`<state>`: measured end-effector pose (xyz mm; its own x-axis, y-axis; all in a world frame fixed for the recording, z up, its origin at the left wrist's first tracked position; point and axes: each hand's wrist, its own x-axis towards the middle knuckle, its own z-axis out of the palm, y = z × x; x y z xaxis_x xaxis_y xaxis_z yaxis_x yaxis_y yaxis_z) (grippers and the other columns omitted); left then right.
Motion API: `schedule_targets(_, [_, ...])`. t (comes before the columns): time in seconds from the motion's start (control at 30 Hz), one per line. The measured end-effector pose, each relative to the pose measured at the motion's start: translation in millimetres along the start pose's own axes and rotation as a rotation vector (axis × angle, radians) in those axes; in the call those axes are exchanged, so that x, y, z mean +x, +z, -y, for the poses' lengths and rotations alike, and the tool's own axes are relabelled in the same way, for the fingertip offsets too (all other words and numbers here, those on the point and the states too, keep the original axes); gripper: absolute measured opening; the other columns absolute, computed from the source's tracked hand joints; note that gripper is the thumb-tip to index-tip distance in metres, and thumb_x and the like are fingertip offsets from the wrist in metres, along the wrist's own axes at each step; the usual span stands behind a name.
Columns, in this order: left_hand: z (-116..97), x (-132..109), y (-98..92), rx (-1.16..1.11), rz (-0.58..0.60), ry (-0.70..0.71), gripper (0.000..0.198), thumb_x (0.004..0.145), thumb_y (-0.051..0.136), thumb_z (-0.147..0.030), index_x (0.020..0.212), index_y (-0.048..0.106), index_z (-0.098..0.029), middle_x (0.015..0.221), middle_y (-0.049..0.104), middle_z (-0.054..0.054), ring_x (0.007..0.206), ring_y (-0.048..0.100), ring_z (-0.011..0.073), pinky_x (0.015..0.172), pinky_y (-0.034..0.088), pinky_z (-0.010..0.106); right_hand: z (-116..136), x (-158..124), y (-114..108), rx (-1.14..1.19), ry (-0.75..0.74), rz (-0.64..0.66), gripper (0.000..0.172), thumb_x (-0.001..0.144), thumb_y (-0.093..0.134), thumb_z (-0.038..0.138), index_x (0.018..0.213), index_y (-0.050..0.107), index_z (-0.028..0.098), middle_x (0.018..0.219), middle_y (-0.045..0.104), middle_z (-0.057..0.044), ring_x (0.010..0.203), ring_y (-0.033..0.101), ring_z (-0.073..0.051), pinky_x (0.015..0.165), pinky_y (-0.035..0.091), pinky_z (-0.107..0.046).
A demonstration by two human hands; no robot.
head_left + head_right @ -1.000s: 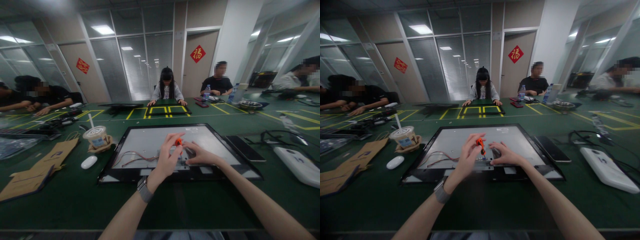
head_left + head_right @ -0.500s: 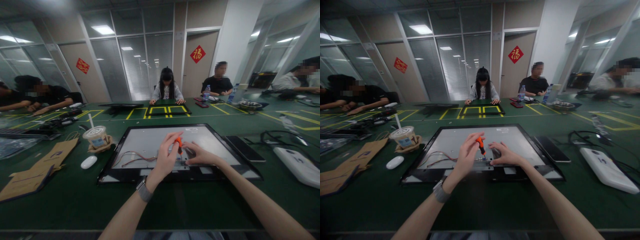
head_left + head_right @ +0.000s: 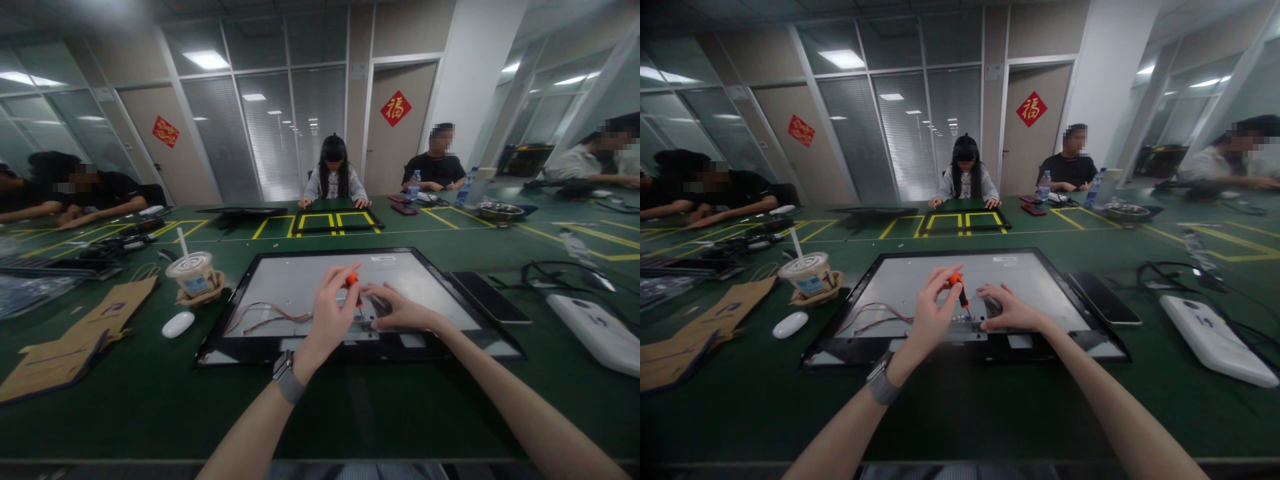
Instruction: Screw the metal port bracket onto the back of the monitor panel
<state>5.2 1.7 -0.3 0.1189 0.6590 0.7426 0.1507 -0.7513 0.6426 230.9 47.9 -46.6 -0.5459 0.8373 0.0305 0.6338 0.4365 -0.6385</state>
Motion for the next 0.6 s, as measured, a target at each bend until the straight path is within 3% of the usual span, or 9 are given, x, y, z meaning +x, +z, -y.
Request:
schedule_targets(0.1, [-0.4, -1.5, -0.5, 0.121, -0.060, 0.062, 0.030, 0.095, 0.059, -0.022, 0.124, 0.068, -0.021, 0.098, 0.058, 0.004, 0.085, 0.060, 0.0143, 0.084, 0.056, 0.032, -0.2, -0.1, 0.2, 0.001, -0.004, -0.002, 0.079, 0.071, 0.076, 0.068, 0.137, 0.059, 0.030, 0.158, 0.047, -0.008, 0.151, 0.030, -0.034, 0.126, -0.003, -0.053])
schedule_targets(0.23, [-0.6, -4.1, 0.9, 0.067, 0.027, 0.049, 0.038, 0.100, 0.047, -0.019, 0.136, 0.059, -0.022, 0.115, 0.059, 0.009, 0.098, 0.063, 0.0172, 0.086, 0.057, 0.033, -0.7, -0.1, 0.4, 0.009, -0.008, -0.008, 0.080, 0.070, 0.076, 0.070, 0.137, 0.059, 0.031, 0.156, 0.049, -0.008, 0.151, 0.031, -0.034, 0.126, -0.003, -0.054])
schedule_targets(0.33, [2.3, -5.7, 4.6, 0.029, 0.015, 0.039, 0.042, 0.101, 0.044, -0.017, 0.142, 0.053, -0.024, 0.119, 0.060, 0.010, 0.100, 0.064, 0.0171, 0.084, 0.057, 0.031, -1.0, -0.1, 0.3, 0.008, -0.003, -0.011, 0.079, 0.070, 0.076, 0.070, 0.136, 0.060, 0.032, 0.157, 0.049, -0.007, 0.150, 0.032, -0.034, 0.126, -0.002, -0.055])
schedule_targets(0.47, [2.8, -5.7, 5.5, 0.105, -0.069, 0.078, 0.029, 0.096, 0.060, -0.019, 0.125, 0.063, -0.022, 0.101, 0.060, 0.004, 0.087, 0.062, 0.0149, 0.084, 0.056, 0.031, -3.2, 0.4, 0.8, 0.006, -0.011, -0.004, 0.080, 0.071, 0.076, 0.068, 0.140, 0.057, 0.030, 0.157, 0.048, -0.008, 0.151, 0.031, -0.034, 0.126, -0.003, -0.054])
schedule_targets(0.53, [-0.2, -4.9, 3.4, 0.120, -0.057, 0.077, 0.021, 0.095, 0.062, -0.022, 0.116, 0.067, -0.020, 0.099, 0.059, 0.004, 0.085, 0.062, 0.0145, 0.083, 0.056, 0.031, -4.7, 1.0, 1.4, 0.005, -0.015, -0.003, 0.082, 0.072, 0.076, 0.067, 0.141, 0.056, 0.030, 0.157, 0.048, -0.008, 0.150, 0.031, -0.034, 0.125, -0.004, -0.055])
schedule_targets(0.6, [-3.6, -4.2, 1.4, 0.095, -0.008, 0.072, 0.024, 0.097, 0.056, -0.020, 0.120, 0.066, -0.020, 0.106, 0.060, 0.006, 0.092, 0.064, 0.0160, 0.087, 0.056, 0.032, -5.7, 1.7, 1.9, 0.002, -0.019, -0.003, 0.081, 0.071, 0.077, 0.066, 0.141, 0.056, 0.031, 0.157, 0.048, -0.007, 0.151, 0.031, -0.034, 0.125, -0.004, -0.055])
